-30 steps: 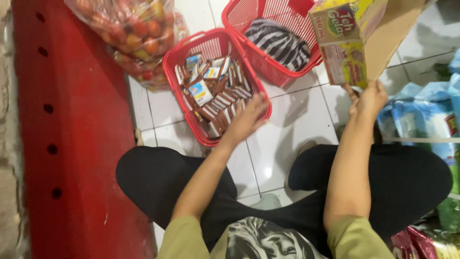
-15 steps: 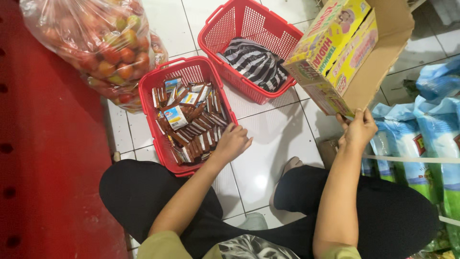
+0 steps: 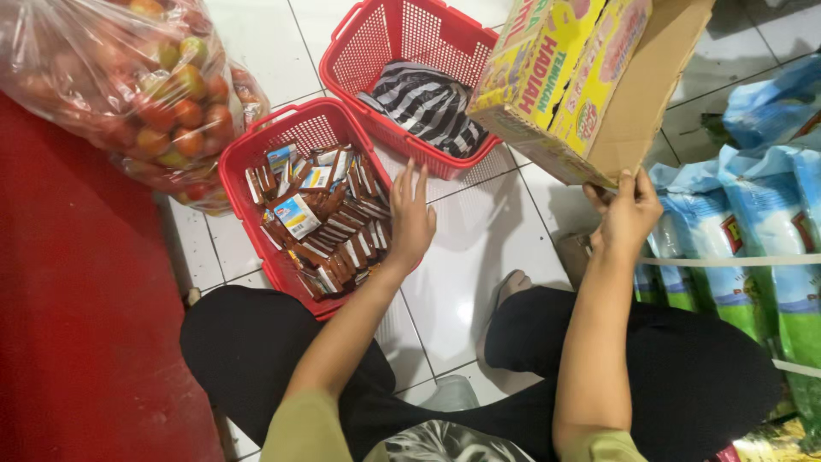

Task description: The person picks up small packets from baskets and shelves, places them into boxes, and rearranges the packets inside the boxes by hand.

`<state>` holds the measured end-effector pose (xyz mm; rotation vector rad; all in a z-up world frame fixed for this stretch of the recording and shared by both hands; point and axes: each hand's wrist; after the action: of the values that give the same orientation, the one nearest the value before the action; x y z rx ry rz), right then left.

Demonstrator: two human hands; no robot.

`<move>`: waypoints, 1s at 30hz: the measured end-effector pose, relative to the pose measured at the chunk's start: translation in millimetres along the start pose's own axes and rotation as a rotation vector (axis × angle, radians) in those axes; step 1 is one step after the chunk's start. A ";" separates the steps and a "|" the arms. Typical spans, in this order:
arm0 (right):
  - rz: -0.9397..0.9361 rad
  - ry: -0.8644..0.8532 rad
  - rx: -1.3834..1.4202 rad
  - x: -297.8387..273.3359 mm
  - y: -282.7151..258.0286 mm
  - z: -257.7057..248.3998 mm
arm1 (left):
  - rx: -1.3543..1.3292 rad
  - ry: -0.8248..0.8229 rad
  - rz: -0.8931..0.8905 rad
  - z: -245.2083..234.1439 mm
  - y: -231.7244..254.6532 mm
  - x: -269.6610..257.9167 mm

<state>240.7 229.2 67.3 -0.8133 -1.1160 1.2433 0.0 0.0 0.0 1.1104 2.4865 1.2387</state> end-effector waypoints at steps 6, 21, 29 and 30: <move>-0.037 -0.004 -0.042 -0.5 -10.7 9.9 | 0.612 -0.023 0.307 65.6 -21.8 120.5; -0.040 0.003 0.050 2.3 -23.1 24.9 | 0.706 -0.454 0.559 -47.2 -37.7 123.0; -0.099 -0.004 -0.079 -17.8 24.3 34.8 | 0.004 0.040 -0.210 -17.8 -5.6 50.0; -0.097 0.003 -0.083 -16.9 27.6 34.4 | 0.001 0.091 -0.293 -8.4 -4.6 50.3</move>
<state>200.1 214.4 48.1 -0.8129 -1.1970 1.1208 -42.1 27.0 11.2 0.6701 2.5969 1.2247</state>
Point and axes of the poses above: each hand's wrist, its own x-axis towards the middle knuckle, its own z-axis out of the palm, y = z × x, and after that the axes turned 13 degrees about -z, right-handed
